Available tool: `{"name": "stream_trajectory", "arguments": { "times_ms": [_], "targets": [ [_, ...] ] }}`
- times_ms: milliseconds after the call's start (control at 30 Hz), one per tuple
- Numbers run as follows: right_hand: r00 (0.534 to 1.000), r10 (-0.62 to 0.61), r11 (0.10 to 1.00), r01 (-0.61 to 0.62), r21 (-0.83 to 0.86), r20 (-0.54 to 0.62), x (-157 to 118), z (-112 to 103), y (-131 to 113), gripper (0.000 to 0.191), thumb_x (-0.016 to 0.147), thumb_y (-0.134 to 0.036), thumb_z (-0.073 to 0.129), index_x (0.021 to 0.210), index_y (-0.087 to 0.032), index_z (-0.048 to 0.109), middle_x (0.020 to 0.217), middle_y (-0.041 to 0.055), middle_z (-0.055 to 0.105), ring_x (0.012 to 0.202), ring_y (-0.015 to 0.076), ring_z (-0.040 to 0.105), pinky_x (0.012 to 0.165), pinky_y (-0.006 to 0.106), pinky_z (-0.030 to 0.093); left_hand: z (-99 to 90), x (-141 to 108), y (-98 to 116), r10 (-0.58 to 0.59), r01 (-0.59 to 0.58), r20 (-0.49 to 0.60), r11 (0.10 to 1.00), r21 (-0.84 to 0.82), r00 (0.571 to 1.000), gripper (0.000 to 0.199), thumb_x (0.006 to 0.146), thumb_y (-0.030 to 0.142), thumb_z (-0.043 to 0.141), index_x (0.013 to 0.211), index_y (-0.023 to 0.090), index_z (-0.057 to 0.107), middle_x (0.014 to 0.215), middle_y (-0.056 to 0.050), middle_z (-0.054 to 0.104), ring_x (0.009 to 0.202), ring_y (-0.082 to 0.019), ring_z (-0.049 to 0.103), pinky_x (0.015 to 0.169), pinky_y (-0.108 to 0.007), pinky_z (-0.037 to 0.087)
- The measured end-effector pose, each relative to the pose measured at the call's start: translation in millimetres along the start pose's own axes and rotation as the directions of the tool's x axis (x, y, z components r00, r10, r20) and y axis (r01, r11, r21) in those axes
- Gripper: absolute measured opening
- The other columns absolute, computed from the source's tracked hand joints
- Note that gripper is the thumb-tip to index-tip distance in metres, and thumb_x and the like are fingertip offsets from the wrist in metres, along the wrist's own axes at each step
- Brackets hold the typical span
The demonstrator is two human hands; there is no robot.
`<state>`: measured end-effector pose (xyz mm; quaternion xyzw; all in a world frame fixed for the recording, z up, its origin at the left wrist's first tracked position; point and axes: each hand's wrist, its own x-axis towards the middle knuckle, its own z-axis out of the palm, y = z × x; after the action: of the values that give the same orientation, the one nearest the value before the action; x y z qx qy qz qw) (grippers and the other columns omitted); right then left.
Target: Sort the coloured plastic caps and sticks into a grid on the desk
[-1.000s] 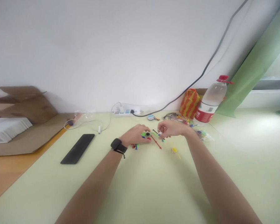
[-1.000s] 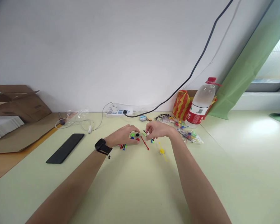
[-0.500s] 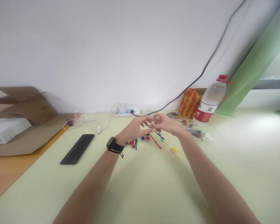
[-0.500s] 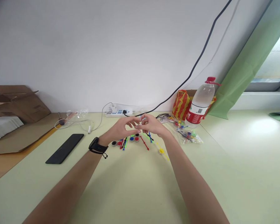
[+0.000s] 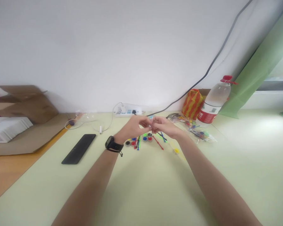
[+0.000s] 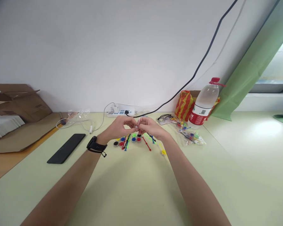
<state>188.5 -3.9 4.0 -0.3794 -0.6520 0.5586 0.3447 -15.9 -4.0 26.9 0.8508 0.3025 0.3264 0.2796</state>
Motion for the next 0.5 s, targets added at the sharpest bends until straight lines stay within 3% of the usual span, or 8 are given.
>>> {"name": "stream_trajectory", "arguments": {
  "times_ms": [100, 233, 367, 500],
  "targets": [
    [0.995, 0.002, 0.966, -0.028, -0.256, -0.099, 3.3, 1.0, 8.4, 0.012, 0.086, -0.025, 0.050, 0.096, -0.021, 0.055, 0.077, -0.0025, 0.058, 0.065, 0.0122, 0.052, 0.057, 0.022, 0.039, 3.8, -0.9, -4.1, -0.041, 0.041, 0.041, 0.999, 0.011, 0.998, 0.009, 0.082, 0.027, 0.068, 0.082, 0.017, 0.068, 0.079, -0.002, 0.074, 0.072, -0.015, 0.069, 0.070, -0.026, 0.055],
    [0.990, 0.056, 0.794, -0.124, -0.595, -0.131, 4.8, -5.7, 19.4, 0.019, 0.088, -0.023, 0.049, 0.105, -0.021, 0.058, 0.086, 0.0004, 0.062, 0.074, 0.0148, 0.056, 0.062, 0.024, 0.041, 12.2, -2.6, -8.7, -0.104, 0.089, 0.163, 0.991, 0.101, 0.981, 0.009, 0.076, 0.026, 0.072, 0.073, 0.018, 0.068, 0.074, -0.002, 0.071, 0.069, -0.016, 0.066, 0.063, -0.026, 0.049],
    [0.987, 0.135, 0.712, -0.155, -0.685, -0.084, 5.4, -13.1, 27.9, 0.024, 0.080, -0.014, 0.061, 0.103, -0.019, 0.062, 0.092, 0.0037, 0.066, 0.078, 0.0164, 0.060, 0.062, 0.023, 0.042, 24.3, -3.6, -9.6, -0.148, 0.104, 0.375, 0.985, 0.136, 0.915, 0.012, 0.069, 0.026, 0.077, 0.079, 0.020, 0.077, 0.077, -0.002, 0.073, 0.070, -0.017, 0.066, 0.060, -0.025, 0.046],
    [0.975, 0.208, 0.636, -0.199, -0.745, -0.082, 4.3, -18.5, 28.3, 0.022, 0.081, -0.015, 0.064, 0.103, -0.019, 0.065, 0.099, 0.0063, 0.069, 0.082, 0.0169, 0.062, 0.064, 0.023, 0.042, 31.2, -5.1, -11.9, -0.214, 0.163, 0.501, 0.976, 0.144, 0.838, 0.009, 0.064, 0.023, 0.079, 0.072, 0.020, 0.079, 0.065, 0.000, 0.069, 0.051, -0.013, 0.057, 0.047, -0.025, 0.039]
  ]
}}
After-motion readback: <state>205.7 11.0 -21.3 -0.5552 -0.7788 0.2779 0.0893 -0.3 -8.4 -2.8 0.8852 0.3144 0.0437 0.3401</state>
